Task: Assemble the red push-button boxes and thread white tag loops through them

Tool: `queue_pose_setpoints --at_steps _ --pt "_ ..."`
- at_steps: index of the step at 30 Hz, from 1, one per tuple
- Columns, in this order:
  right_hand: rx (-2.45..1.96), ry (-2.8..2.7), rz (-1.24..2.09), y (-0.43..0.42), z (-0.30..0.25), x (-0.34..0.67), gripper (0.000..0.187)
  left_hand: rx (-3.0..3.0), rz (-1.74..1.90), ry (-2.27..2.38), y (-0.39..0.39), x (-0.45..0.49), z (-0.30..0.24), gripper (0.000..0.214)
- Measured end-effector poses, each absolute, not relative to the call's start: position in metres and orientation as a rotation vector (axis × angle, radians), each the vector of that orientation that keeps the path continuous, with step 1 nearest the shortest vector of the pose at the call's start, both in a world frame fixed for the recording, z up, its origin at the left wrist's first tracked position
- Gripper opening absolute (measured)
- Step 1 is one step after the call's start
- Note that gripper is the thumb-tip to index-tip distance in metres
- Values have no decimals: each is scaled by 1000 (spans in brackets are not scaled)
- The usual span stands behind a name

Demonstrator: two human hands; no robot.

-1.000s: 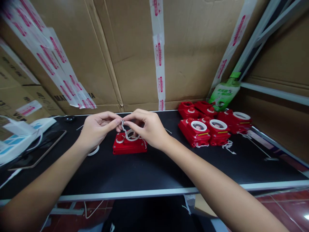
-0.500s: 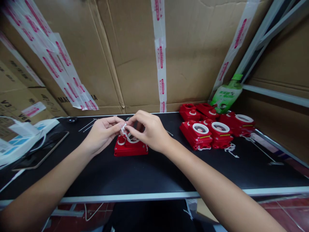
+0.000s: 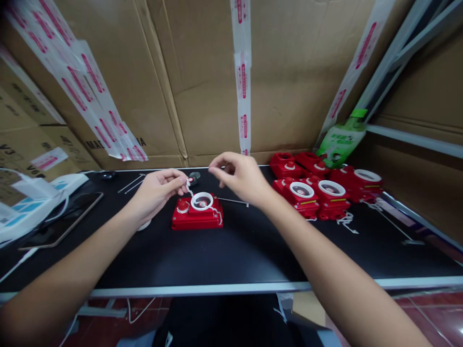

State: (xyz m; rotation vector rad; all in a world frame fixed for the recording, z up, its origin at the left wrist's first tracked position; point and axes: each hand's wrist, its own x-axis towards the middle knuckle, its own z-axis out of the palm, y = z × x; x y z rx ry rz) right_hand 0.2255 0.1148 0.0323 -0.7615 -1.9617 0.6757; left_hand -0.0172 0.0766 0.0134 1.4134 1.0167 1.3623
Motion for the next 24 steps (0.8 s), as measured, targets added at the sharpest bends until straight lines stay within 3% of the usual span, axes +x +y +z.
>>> queue_pose_setpoints --at_steps 3,9,18,24 --pt "-868 -2099 591 122 42 243 19 1488 1314 1005 78 -25 19 21" --pt "-594 -2493 595 114 34 233 13 1342 1518 891 77 -27 25 15" --pt "-554 -2559 550 102 37 224 22 1162 1468 705 72 -30 37 11" --pt "-546 -2644 477 95 40 219 17 831 1570 278 56 -44 63 18"
